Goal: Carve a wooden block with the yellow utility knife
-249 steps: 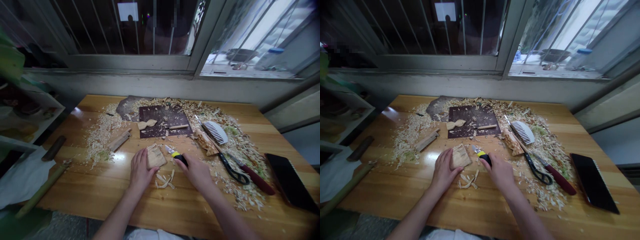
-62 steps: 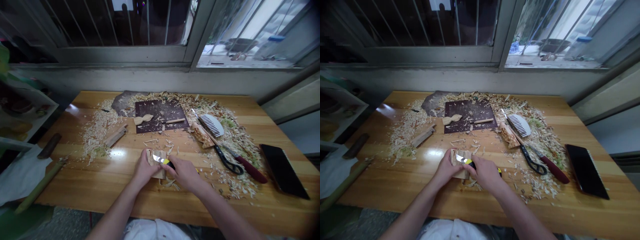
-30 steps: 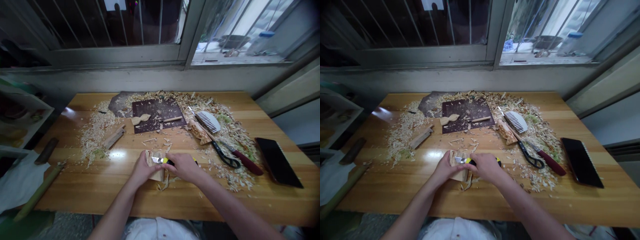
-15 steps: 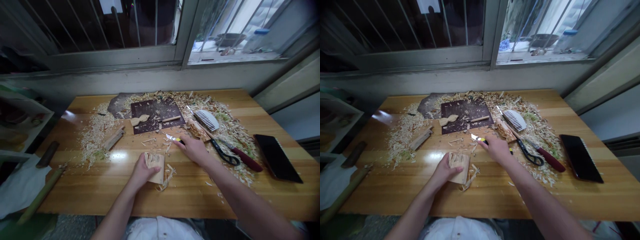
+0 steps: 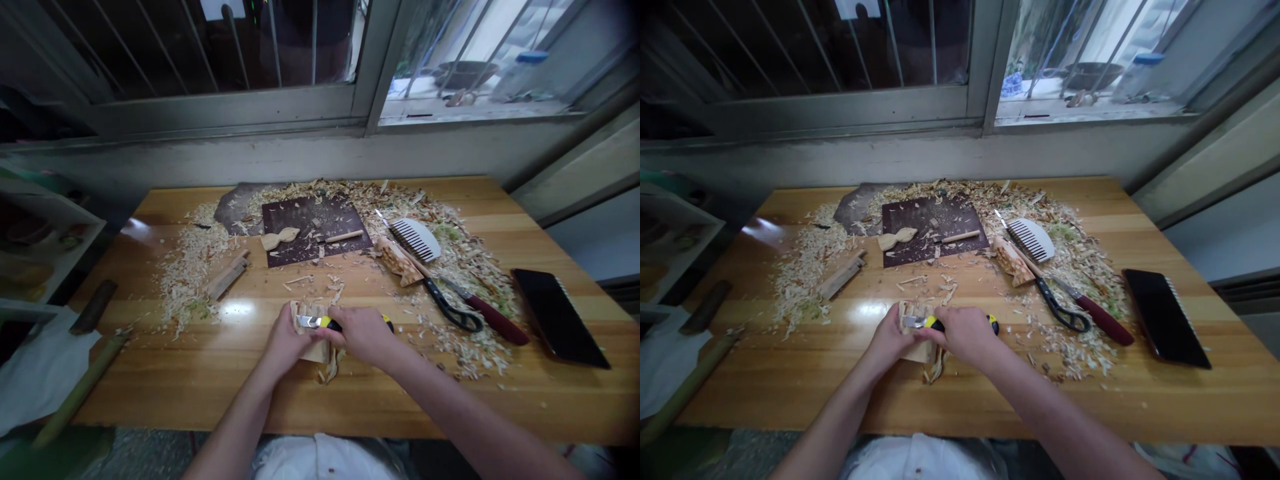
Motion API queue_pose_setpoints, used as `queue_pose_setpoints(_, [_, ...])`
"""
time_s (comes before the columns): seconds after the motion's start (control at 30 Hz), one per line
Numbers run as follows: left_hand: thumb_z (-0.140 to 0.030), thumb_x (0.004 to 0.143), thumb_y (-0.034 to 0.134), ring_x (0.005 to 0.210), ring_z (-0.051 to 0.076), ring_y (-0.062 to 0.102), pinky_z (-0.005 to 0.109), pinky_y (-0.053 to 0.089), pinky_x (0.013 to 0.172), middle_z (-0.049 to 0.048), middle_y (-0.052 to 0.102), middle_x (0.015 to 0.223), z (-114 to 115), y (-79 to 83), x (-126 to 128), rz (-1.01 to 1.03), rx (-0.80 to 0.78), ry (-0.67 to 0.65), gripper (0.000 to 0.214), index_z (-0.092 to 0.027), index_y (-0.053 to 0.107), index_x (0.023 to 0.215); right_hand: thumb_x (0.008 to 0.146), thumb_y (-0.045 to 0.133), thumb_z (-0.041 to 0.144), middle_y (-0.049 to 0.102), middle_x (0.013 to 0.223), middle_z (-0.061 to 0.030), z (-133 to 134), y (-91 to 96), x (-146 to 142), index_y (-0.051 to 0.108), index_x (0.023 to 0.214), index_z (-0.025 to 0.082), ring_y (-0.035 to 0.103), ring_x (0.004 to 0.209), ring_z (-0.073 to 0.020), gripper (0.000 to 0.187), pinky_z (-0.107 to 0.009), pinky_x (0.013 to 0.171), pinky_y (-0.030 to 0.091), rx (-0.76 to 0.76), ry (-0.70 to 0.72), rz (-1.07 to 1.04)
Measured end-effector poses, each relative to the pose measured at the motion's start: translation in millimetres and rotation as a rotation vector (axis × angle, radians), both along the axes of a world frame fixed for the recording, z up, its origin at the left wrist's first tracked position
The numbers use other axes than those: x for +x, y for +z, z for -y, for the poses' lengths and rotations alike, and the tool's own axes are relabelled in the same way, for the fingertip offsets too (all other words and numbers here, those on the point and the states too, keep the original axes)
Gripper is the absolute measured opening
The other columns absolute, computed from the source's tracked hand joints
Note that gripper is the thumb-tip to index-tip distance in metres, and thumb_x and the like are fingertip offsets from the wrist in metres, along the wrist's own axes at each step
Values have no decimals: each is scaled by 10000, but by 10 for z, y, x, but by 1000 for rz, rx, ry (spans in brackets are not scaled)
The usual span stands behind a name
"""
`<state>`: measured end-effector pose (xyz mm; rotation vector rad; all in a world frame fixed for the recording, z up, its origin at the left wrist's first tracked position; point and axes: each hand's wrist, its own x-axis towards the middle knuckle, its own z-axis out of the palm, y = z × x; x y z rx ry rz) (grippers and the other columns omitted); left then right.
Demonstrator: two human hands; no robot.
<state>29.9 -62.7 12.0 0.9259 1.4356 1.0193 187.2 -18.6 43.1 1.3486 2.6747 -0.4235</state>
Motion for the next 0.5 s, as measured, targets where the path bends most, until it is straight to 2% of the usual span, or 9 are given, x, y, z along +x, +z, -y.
queue_pose_setpoints(0.13, [-232, 528, 729, 813, 180, 583, 282, 443, 725, 13, 605, 853, 75, 16, -5, 46, -43, -37, 524, -189, 434, 959, 811, 182, 634, 661, 755, -81, -219, -48, 159, 562, 879, 209, 602, 660, -210, 575, -248, 504, 280, 63, -194, 102])
queue_pose_setpoints(0.23, [-207, 533, 719, 833, 185, 582, 289, 439, 747, 16, 606, 855, 116, 48, 2, 40, -61, -32, 521, -191, 429, 966, 816, 156, 632, 654, 743, -76, -350, 4, 282, 574, 855, 210, 595, 688, -212, 595, -247, 505, 270, 102, -288, 101])
queue_pose_setpoints(0.33, [-216, 527, 720, 827, 187, 582, 288, 441, 734, 18, 602, 852, 102, 79, 25, 20, -74, -4, 514, -186, 431, 950, 824, 146, 621, 655, 742, -64, -296, 98, 260, 579, 835, 210, 589, 684, -193, 597, -246, 514, 264, 67, -226, 19])
queue_pose_setpoints(0.5, [-273, 491, 744, 767, 163, 579, 257, 440, 676, -7, 587, 827, 57, 52, 43, 40, -70, 14, 562, -197, 416, 941, 800, 221, 643, 670, 761, -53, 13, 125, 43, 580, 890, 222, 605, 667, -192, 561, -245, 522, 282, -64, -21, -34])
